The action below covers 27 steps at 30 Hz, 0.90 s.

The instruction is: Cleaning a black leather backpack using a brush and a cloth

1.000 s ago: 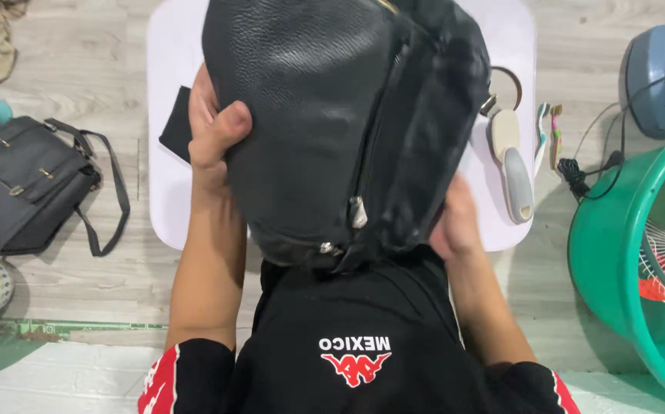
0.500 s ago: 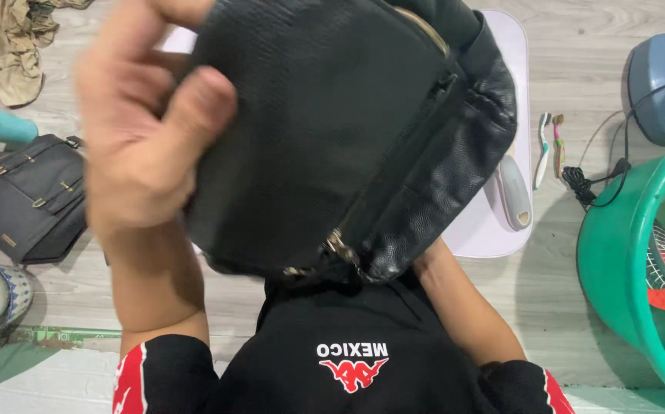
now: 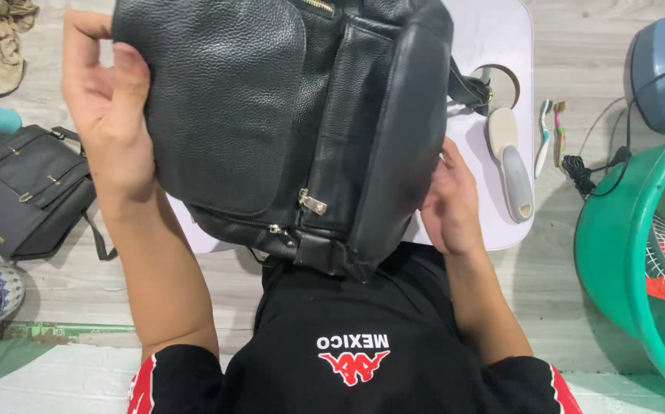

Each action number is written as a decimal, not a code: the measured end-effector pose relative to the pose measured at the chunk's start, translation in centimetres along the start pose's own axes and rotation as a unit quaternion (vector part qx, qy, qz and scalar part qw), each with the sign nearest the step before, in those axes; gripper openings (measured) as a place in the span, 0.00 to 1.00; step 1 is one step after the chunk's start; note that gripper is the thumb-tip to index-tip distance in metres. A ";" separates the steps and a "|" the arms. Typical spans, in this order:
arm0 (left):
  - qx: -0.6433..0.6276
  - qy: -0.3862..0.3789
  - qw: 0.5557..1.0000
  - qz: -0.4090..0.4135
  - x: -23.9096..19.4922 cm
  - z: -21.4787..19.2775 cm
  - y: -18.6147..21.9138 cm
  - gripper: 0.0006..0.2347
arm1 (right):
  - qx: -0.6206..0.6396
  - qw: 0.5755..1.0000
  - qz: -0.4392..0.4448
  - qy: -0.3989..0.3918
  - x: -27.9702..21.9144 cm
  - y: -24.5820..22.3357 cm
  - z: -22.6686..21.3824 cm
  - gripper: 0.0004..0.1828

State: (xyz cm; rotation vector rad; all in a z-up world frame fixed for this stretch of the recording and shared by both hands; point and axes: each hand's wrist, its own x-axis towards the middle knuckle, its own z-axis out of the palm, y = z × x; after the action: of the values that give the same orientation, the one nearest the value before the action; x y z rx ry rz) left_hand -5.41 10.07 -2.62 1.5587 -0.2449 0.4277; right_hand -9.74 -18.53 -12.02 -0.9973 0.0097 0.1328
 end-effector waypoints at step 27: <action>-0.050 -0.229 0.966 -0.105 0.4 7.7 10.5 0.08 | 0.152 0.976 0.141 0.066 0.7 4.4 -0.1 0.20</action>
State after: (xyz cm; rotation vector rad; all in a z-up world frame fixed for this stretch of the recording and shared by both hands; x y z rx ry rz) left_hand -8.48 2.01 7.16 1.5484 -0.4435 -0.1167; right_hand -9.51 -16.14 -15.80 -0.6926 0.2868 0.3154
